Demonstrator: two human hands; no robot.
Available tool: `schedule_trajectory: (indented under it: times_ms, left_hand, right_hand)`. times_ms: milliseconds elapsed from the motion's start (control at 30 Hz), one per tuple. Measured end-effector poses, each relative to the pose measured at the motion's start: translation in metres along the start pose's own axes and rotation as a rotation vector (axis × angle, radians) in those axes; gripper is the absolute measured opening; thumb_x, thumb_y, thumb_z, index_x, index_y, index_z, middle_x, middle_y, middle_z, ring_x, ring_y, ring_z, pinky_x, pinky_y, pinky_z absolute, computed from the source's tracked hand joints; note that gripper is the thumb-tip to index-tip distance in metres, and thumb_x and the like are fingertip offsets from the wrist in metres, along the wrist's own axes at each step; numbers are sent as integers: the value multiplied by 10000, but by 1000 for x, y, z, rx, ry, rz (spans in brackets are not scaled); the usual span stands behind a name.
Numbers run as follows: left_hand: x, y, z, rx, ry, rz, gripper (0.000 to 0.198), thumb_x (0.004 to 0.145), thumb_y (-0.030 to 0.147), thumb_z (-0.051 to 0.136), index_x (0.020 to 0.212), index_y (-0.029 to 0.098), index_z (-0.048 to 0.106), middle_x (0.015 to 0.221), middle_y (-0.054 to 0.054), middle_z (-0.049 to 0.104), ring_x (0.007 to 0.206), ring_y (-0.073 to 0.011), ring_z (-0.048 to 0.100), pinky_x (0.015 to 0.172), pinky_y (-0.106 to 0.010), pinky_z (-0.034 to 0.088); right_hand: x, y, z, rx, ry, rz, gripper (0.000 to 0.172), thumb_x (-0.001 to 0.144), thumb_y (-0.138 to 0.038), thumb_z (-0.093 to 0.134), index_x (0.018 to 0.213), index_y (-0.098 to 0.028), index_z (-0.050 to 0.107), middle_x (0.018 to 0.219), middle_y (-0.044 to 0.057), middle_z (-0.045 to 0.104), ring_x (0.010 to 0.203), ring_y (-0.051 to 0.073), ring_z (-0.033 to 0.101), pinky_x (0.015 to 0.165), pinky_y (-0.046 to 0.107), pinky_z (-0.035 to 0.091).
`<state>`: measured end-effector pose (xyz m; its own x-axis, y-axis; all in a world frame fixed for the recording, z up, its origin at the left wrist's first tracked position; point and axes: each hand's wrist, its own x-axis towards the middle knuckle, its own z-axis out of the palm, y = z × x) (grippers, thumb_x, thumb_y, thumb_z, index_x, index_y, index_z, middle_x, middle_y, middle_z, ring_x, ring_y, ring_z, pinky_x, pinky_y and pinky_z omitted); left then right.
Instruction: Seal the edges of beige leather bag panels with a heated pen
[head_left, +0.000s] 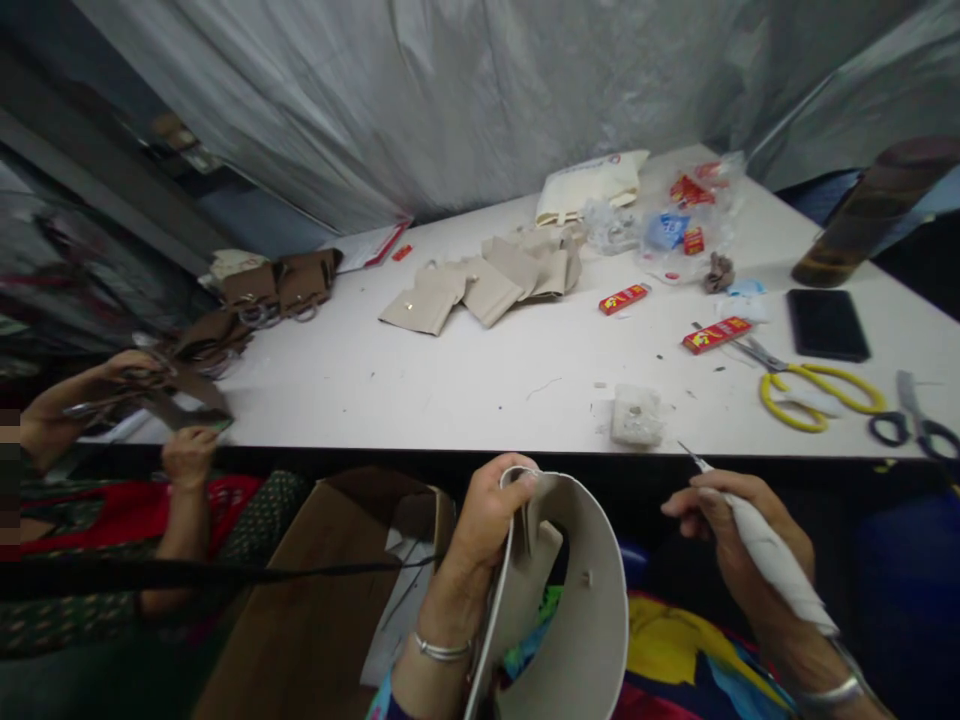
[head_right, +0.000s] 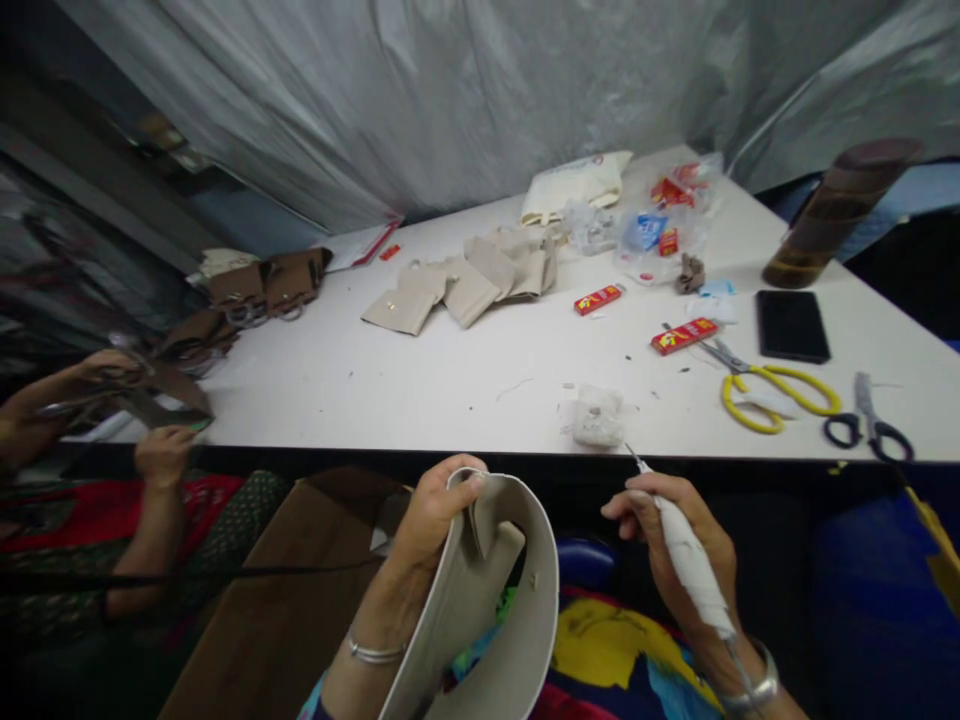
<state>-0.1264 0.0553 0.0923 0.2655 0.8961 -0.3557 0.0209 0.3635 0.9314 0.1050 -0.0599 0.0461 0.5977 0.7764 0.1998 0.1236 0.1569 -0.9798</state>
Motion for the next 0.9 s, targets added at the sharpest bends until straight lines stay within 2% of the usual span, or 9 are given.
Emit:
schedule_trajectory:
  times_ms: [67, 167, 233, 300, 367, 433, 600, 733, 900]
  left_hand:
    - [-9, 21, -26, -34, 77, 60, 369, 634, 398, 885, 817, 150, 681, 642, 18, 593, 574, -114, 498, 576, -236, 384]
    - [-29, 53, -62, -96, 268, 202, 414, 614, 379, 913, 875, 157, 681, 675, 19, 635, 585, -121, 547, 596, -234, 431]
    - [-44, 68, -79, -126, 432, 331, 429, 592, 360, 917, 885, 158, 678, 694, 24, 646, 591, -116, 558, 601, -227, 446]
    - [-56, 71, -86, -136, 594, 450, 420, 591, 354, 904, 888, 159, 680, 719, 27, 653, 606, -112, 565, 610, -221, 455]
    - [-62, 59, -85, -117, 724, 534, 372, 649, 362, 862, 911, 165, 686, 756, 25, 662, 643, -118, 578, 636, -224, 467]
    - [-59, 35, -81, -55, 805, 569, 292, 740, 369, 798, 927, 172, 691, 776, 21, 656, 682, -128, 581, 661, -230, 470]
    - [-39, -23, -83, 101, 894, 513, 207, 828, 349, 708, 937, 173, 698, 812, 1, 666, 758, -155, 601, 731, -257, 477]
    - [-31, -35, -96, 134, 956, 514, 207, 801, 346, 696, 913, 172, 704, 804, -11, 682, 755, -175, 615, 736, -285, 482]
    - [-31, -36, -102, 130, 968, 501, 202, 800, 346, 689, 909, 177, 710, 804, -16, 696, 757, -185, 627, 744, -298, 486]
  right_hand:
    - [-3, -6, 0, -7, 34, 14, 239, 960, -470, 753, 992, -243, 686, 743, 14, 766, 542, 141, 642, 521, 221, 562]
    - [-9, -15, 0, 7, 67, 20, 263, 916, -476, 797, 994, -247, 694, 769, 16, 768, 577, 143, 644, 567, 220, 567]
    - [-12, -19, 0, -3, 71, 18, 270, 905, -481, 803, 1010, -254, 700, 795, 18, 769, 611, 150, 653, 604, 227, 571]
    - [-14, -22, 1, -42, 55, 3, 286, 898, -493, 804, 1031, -262, 700, 820, 20, 772, 638, 161, 670, 627, 237, 579]
    - [-16, -22, 5, -80, -2, -33, 301, 892, -503, 803, 1042, -266, 693, 844, 24, 777, 653, 169, 690, 626, 239, 588]
    - [-19, -19, 11, -91, -118, -83, 291, 889, -489, 811, 1031, -265, 691, 858, 23, 782, 645, 169, 702, 594, 229, 587]
    - [-31, -11, 31, -81, -594, -207, 152, 979, -360, 736, 1093, -261, 719, 997, 45, 792, 828, 199, 767, 691, 245, 617]
    - [-36, -18, 44, -142, -882, -379, 233, 1040, -228, 589, 1249, -262, 685, 1100, 64, 783, 931, 201, 768, 804, 281, 602]
    - [-37, -51, 65, -296, -1107, -400, 187, 1026, -184, 555, 1159, -249, 670, 979, 40, 778, 801, 186, 744, 709, 255, 535]
